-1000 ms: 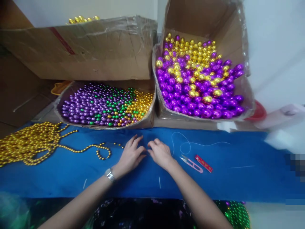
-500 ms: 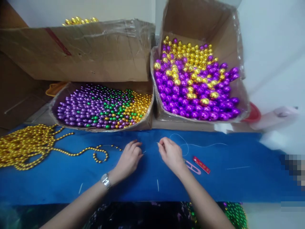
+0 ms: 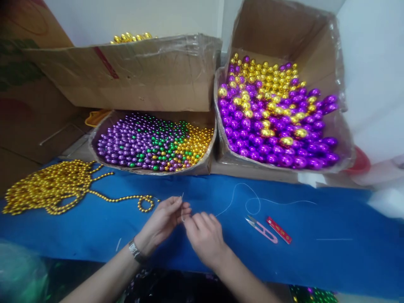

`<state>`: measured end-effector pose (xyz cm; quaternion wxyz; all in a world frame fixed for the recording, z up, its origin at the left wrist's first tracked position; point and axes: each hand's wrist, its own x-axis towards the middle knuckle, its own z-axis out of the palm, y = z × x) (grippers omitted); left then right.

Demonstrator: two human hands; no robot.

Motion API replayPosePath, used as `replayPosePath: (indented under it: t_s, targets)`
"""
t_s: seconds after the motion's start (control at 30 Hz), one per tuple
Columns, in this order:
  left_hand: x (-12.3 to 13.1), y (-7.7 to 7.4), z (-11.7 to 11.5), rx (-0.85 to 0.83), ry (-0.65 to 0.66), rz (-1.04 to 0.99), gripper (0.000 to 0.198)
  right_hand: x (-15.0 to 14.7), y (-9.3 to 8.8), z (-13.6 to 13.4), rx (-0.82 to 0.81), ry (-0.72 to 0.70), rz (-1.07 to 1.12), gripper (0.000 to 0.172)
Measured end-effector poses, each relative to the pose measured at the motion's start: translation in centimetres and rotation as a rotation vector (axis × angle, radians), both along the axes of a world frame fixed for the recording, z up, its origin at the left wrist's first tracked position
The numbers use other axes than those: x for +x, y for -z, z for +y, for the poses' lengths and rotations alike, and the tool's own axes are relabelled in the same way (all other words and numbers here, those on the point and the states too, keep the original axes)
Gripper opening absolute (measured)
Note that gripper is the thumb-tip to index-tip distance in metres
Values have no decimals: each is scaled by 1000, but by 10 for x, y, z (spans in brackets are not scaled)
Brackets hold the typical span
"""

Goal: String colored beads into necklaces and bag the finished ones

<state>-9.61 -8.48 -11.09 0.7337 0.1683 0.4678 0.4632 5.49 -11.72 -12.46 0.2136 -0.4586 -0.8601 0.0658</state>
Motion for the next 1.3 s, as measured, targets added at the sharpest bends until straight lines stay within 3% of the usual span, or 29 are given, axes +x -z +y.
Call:
replayPosePath:
  t_s: [0.13,0.23,0.4,0.53,0.6,0.7,0.8,0.93,1.0,1.1,1.2,1.3]
  targets:
    - [-3,2,-1,46,-6,36,25,0,-2,-2,-59,-40,50,21]
    - [-7,-2,-4,187,34,156,36,7,-10,4,-132,-80,141,15]
    - [-13,-16,-8,417,271,325,82,26,-32,29,-208,-49,302,24]
    - [-16,-23,-11,494,415,354,88,30,-43,47,-413,-243,422,39]
    - [-16,-26,-12,506,447,358,88,28,-45,50,-524,-297,480,29]
    - [-16,-29,-13,497,448,344,86,23,-45,48,-572,-263,538,9]
    - [-16,-30,-13,478,406,373,73,21,-39,40,-597,-196,617,16]
    - [-17,-25,-13,510,299,612,29,20,-32,32,-625,-92,780,24]
    - [-16,-23,-12,547,255,722,21,20,-33,30,-611,-64,839,23]
    - [-13,-25,-10,543,244,723,22,20,-36,29,-461,-143,692,15]
    - [-10,-31,-9,452,271,518,23,19,-37,31,-283,-267,425,12]
    - [-9,-31,-8,368,300,343,26,19,-36,33,-251,-309,330,13]
